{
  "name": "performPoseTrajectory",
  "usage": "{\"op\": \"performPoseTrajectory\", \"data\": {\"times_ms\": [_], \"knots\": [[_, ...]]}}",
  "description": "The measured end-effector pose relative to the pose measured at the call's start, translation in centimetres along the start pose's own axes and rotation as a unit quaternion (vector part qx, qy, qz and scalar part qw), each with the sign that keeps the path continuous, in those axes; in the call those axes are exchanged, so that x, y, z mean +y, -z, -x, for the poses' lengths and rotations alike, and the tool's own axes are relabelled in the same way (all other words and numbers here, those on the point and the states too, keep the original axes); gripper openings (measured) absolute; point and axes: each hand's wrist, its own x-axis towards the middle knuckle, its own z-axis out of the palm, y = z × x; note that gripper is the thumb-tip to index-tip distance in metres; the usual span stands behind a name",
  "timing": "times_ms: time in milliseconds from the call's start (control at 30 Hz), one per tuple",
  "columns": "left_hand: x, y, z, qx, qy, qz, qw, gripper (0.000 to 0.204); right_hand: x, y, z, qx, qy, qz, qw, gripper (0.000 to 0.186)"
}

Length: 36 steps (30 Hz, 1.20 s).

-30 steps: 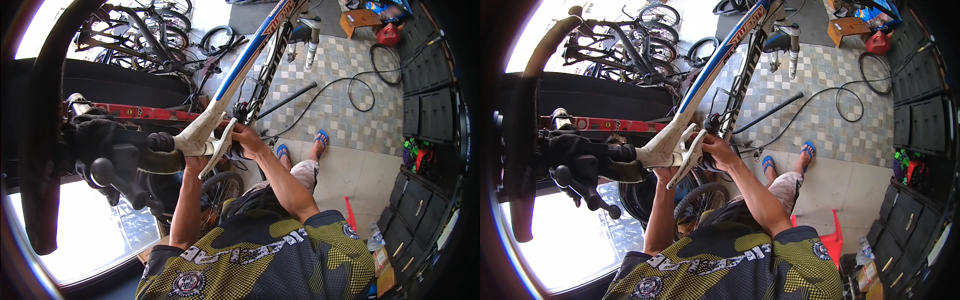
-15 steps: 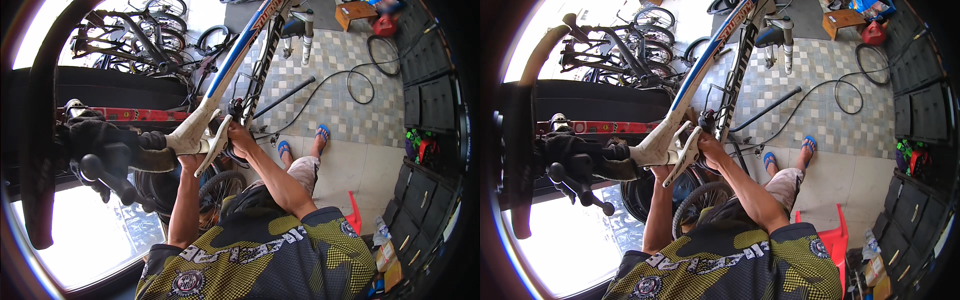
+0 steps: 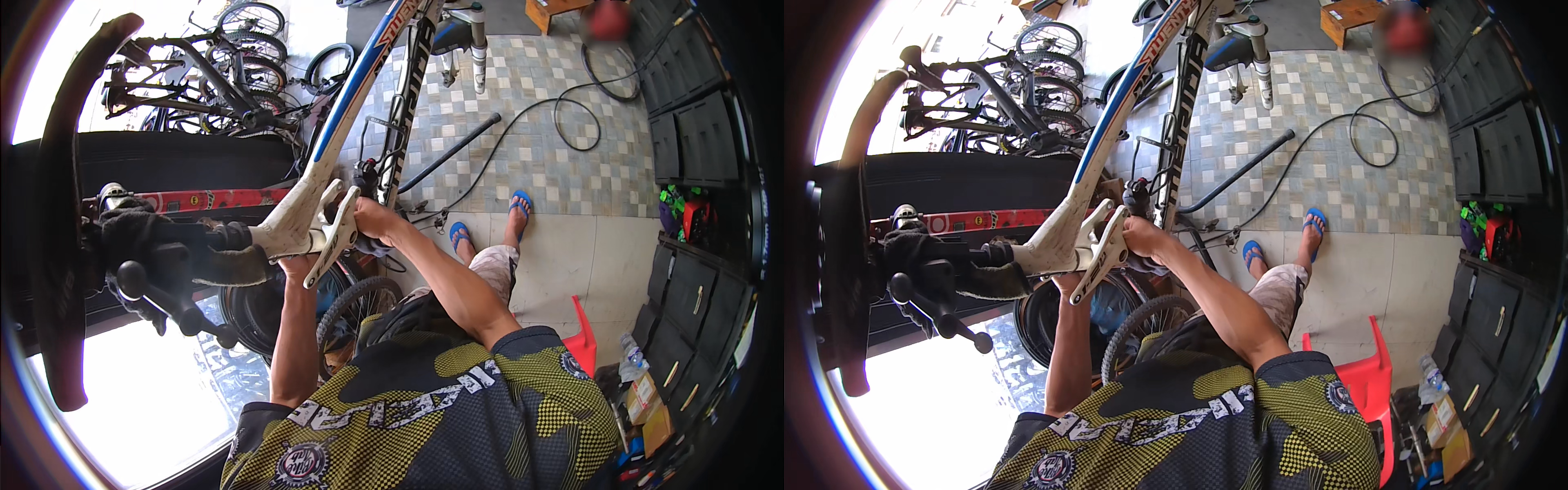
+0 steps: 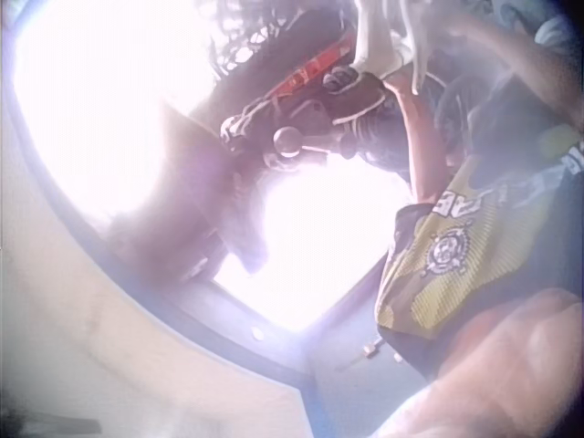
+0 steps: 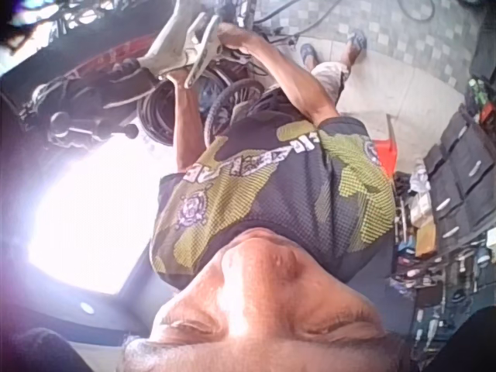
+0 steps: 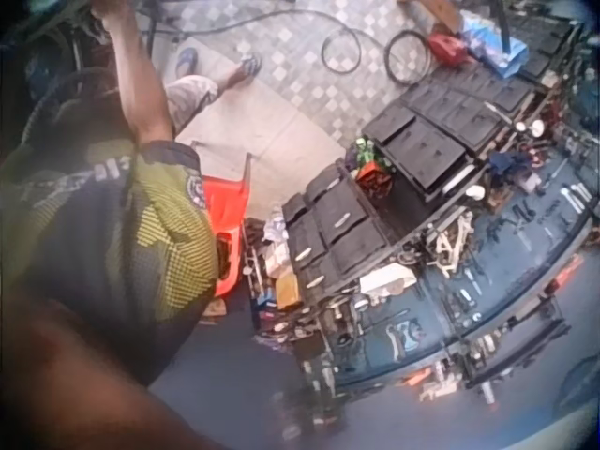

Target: The person cleans the bicycle crankset with a cloth, then uses a screwdriver to adjust the crank arm bolts. They wipe the area again and handle small parts from a tray before returning to the crankset.

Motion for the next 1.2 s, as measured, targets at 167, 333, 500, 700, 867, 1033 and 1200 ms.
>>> {"op": "performPoseTrajectory", "data": {"times_ms": [167,333,500,700,867,1033,1200], "knots": [[0.1,-0.8,0.2,0.021,0.009,0.011,1.000,0.092,2.0,2.7,4.8,0.163,-0.014,0.198,0.966,0.023],[-0.1,-1.2,-0.2,-0.005,0.010,-0.002,1.000,0.095,0.3,3.5,5.2,0.245,0.294,0.187,0.905,0.021],[0.3,-1.4,-0.1,0.039,0.003,-0.064,0.997,0.099,-3.2,1.3,1.3,0.344,0.315,0.472,0.748,0.040],[0.3,-1.8,0.5,-0.035,0.012,-0.007,0.999,0.099,-4.4,1.6,1.8,0.307,0.270,0.409,0.816,0.046],[0.0,-1.4,0.6,-0.043,0.009,0.012,0.999,0.092,-2.2,3.7,2.6,0.293,0.302,0.421,0.804,0.037],[-0.2,-0.4,0.6,-0.021,0.023,-0.027,0.999,0.090,0.5,12.8,6.9,0.522,0.097,0.352,0.771,0.033],[-0.3,0.2,0.5,-0.001,0.015,-0.030,0.999,0.089,3.6,19.9,11.3,0.506,-0.070,0.305,0.804,0.058]]}}
